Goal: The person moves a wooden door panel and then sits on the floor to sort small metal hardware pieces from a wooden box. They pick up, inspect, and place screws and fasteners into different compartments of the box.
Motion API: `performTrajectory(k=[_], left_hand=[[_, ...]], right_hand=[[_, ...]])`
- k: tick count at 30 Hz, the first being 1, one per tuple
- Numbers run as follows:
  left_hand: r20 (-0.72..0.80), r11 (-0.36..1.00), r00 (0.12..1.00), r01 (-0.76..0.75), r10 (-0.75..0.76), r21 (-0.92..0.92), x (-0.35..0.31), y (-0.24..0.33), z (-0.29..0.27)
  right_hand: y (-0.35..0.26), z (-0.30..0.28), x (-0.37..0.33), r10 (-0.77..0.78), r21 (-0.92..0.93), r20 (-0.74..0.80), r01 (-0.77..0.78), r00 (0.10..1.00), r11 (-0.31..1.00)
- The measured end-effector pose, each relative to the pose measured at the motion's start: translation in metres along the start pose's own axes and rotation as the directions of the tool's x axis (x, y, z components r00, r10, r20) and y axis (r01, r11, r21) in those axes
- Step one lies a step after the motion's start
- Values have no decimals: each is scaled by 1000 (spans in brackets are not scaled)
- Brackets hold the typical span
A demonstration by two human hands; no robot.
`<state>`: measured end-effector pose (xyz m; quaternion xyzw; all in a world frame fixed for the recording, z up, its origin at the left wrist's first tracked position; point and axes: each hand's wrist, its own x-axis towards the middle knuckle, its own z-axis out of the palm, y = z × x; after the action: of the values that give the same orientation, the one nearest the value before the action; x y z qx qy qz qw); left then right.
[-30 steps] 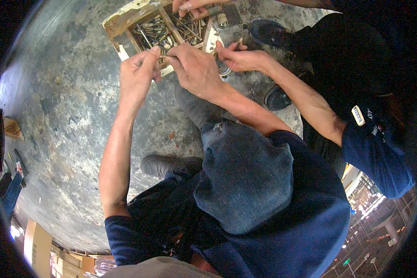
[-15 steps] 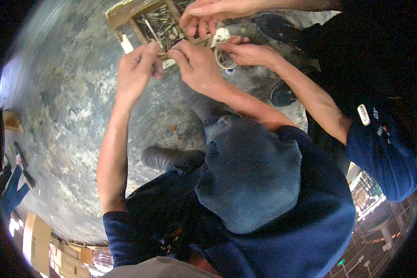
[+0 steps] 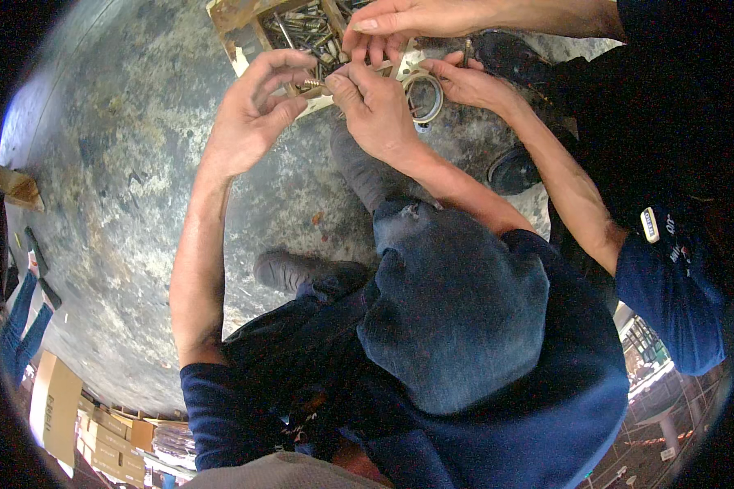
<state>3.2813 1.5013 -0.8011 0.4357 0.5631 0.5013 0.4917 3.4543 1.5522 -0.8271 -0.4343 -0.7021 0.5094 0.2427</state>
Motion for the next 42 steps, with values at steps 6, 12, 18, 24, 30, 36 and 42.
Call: performTrajectory(k=[6,12,18,24,30,36,42], left_hand=[[118,974,993,-39,13,222,2,0,-3],[46,957,982,168,-184,237,-2,-12,-2],[69,975,988,121,-136,187,-1,-9,-2],[17,981,995,-101,100,166,1,-15,8],[34,973,998,-52,45,225,-1,-21,12],[91,800,883,368,-460,474,4,-20,8],[27,961,965,255,-260,104,-1,-23,9]], right_hand=[[-1,-2,0,55,5,33,-56,998,998],[0,-1,-2,44,26,44,-45,998,999],[5,0,-4,117,57,62,-121,991,991],[12,0,-7,160,108,86,-169,983,980],[19,-2,-5,159,111,121,-173,980,979],[20,-5,-1,217,170,155,-243,964,955],[20,-4,-1,216,165,191,-248,958,954]])
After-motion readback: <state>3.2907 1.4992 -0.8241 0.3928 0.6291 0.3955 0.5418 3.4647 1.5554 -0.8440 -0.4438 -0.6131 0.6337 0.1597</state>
